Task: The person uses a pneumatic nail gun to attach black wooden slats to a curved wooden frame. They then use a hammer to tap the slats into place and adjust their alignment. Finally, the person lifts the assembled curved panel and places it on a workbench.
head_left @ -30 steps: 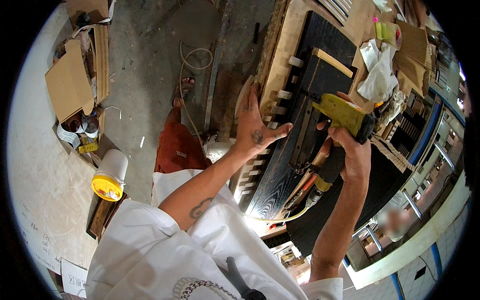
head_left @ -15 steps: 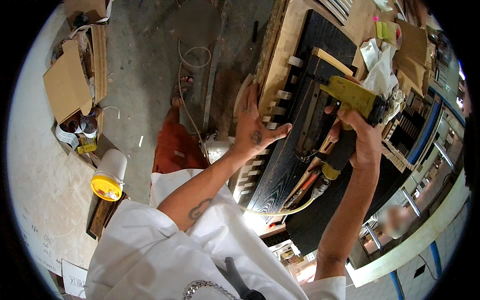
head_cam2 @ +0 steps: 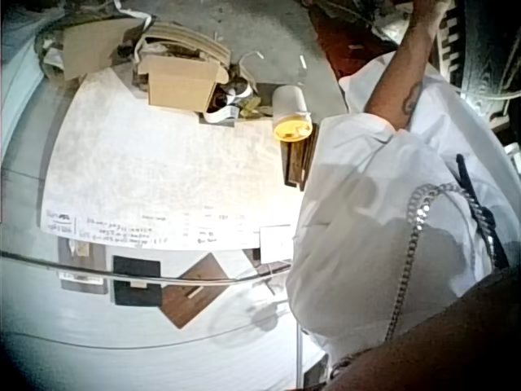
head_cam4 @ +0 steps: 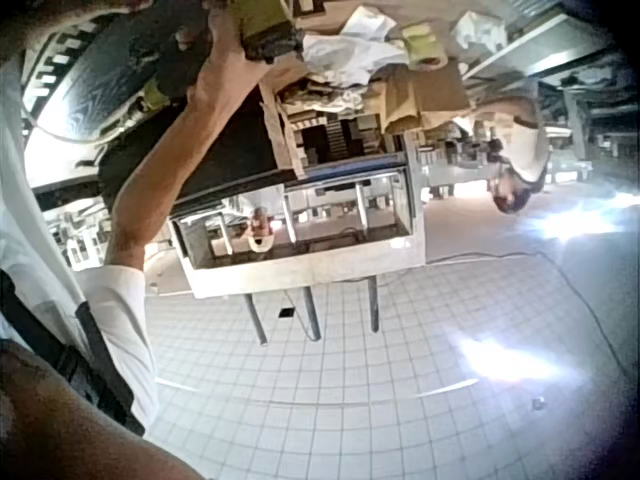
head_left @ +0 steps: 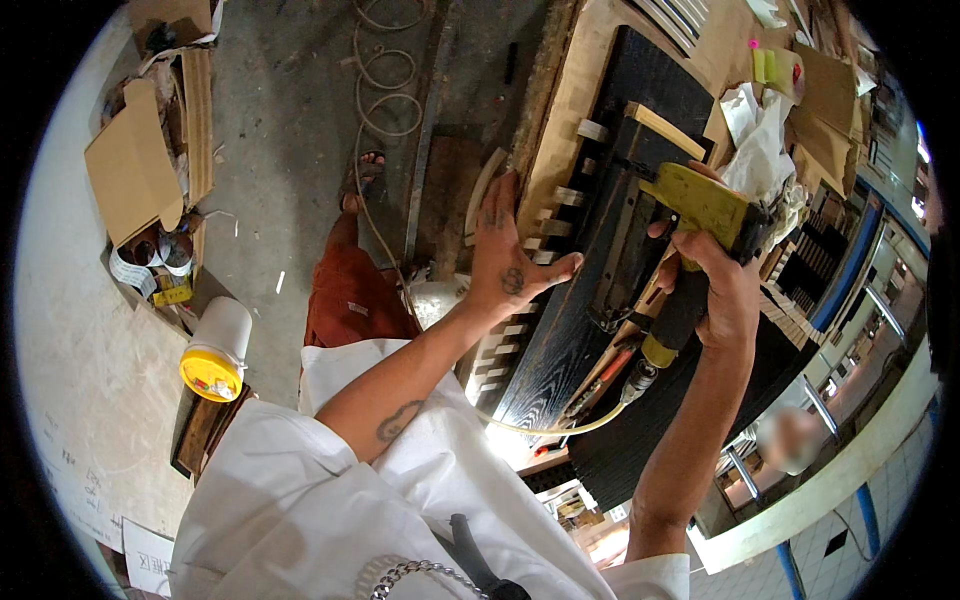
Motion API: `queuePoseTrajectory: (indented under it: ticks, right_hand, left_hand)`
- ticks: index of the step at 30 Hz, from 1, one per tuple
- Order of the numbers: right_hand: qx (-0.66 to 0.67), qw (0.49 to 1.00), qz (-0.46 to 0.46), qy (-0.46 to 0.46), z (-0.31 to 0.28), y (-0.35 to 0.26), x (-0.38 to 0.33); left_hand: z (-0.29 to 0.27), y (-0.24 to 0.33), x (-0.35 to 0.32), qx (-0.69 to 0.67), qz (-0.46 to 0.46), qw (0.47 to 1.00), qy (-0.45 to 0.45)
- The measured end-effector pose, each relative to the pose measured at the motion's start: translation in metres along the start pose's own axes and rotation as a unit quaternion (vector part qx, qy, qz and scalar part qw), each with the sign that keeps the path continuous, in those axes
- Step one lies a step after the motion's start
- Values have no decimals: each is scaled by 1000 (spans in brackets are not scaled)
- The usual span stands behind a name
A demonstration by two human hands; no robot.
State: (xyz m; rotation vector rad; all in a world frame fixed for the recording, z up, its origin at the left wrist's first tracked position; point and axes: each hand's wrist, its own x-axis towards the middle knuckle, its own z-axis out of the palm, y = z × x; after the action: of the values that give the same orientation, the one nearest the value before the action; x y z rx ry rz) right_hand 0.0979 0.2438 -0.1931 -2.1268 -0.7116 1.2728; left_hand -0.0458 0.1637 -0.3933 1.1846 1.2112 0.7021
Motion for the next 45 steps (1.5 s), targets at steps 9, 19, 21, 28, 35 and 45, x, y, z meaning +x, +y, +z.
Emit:
queuePoseTrajectory:
  ticks: [9, 19, 21, 28, 35, 45]
  right_hand:
    - [-21, 1000, 15, 11, 0, -3, -1]
    - [-16, 998, 51, 16, -3, -11, 2]
    - [-4, 999, 39, 14, -5, -12, 8]
    - [15, 1000, 2, -5, -5, -18, 19]
    - [17, 1000, -17, -10, -7, -14, 22]
    - [-7, 1000, -23, -6, -6, -18, 26]
  left_hand:
    - [-4, 7, -1, -9, -31, 999, -24]
    - [-38, 51, 116, 172, 184, 964, -91]
    - [-33, 47, 128, 164, 195, 960, -115]
    - [-21, 25, 144, 31, 136, 979, -151]
    - [-26, 34, 138, 62, 159, 979, -111]
    - [-26, 33, 140, 85, 201, 971, -92]
